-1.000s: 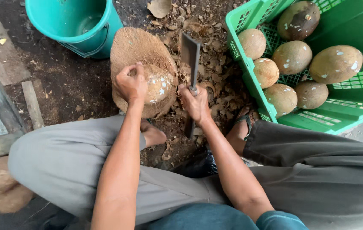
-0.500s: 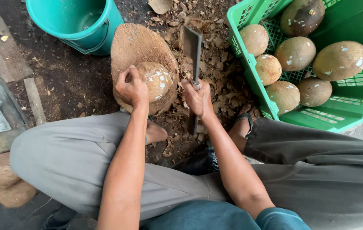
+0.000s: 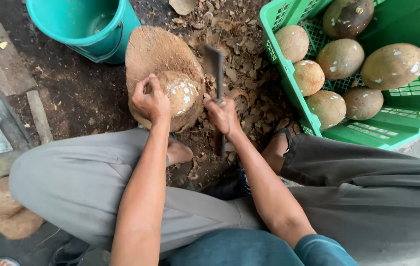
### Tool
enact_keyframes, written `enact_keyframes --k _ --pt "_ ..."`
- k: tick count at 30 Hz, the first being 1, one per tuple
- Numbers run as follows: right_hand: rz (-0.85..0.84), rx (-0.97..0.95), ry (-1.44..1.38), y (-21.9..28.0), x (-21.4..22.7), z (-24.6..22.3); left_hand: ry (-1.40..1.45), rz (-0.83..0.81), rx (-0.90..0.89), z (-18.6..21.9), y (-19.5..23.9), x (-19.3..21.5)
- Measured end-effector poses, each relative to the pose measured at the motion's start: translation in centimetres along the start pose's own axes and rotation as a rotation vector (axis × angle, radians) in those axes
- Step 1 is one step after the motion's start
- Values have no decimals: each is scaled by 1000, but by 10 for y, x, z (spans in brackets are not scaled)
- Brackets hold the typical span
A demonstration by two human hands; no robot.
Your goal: The person sits on the ground and uses a machete to peel the husk off a coconut held on a wooden stump. The person rotates the coconut to remove the husk in strips, with coconut husk debris accumulating on the ground. A green crate containing other coconuts and a blue bucket are visible nearby.
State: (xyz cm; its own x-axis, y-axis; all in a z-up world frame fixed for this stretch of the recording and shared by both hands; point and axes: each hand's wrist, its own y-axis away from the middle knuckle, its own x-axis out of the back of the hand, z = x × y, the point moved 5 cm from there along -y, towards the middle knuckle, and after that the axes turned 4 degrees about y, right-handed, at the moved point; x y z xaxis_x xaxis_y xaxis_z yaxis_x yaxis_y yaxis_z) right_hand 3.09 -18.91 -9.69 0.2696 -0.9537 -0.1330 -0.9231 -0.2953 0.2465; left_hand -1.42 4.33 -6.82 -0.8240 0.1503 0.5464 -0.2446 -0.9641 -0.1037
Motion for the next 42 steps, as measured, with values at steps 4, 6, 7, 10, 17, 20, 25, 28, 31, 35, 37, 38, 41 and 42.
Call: enact_keyframes --k 4,6,7,10,17,20,25,28,31,35,37,38,41,42 --pt "-301 -259 425 14 -14 9 48 -41 -137 -2 -11 -9" --pt "-268 -316 347 19 -15 -11 33 -51 -171 0 -11 -5" --pt "-254 -249 308 20 -15 -16 -9 -106 -182 5 -11 -2" --pt "-177 -96 247 -7 -6 -32 -63 -244 -196 21 -30 -19" --pt "-49 179 67 -7 -6 -44 -249 -552 -123 60 -39 -22" --pt "-235 36 167 11 -27 -26 -262 -590 -117 67 -35 -23" --pt "-137 192 141 11 -23 -71 -296 -608 -101 56 -37 -19" --pt "-67 311 108 8 -25 -77 -285 -605 -93 64 -42 -22" --pt "-97 46 332 19 -26 -46 -290 -621 -59 64 -34 -17" --pt "-49 -133 282 15 -17 -20 -240 -645 -85 69 -36 -18" --pt "-69 -33 188 -4 -14 -33 -262 -620 -116 68 -38 -28" --pt "-84 88 81 -16 -14 -43 -280 -586 -169 72 -42 -33" --pt "-5 215 96 2 -10 -66 -157 -638 -103 70 -36 -18" --pt "-5 203 98 1 -14 -53 -165 -643 -94 72 -34 -16"
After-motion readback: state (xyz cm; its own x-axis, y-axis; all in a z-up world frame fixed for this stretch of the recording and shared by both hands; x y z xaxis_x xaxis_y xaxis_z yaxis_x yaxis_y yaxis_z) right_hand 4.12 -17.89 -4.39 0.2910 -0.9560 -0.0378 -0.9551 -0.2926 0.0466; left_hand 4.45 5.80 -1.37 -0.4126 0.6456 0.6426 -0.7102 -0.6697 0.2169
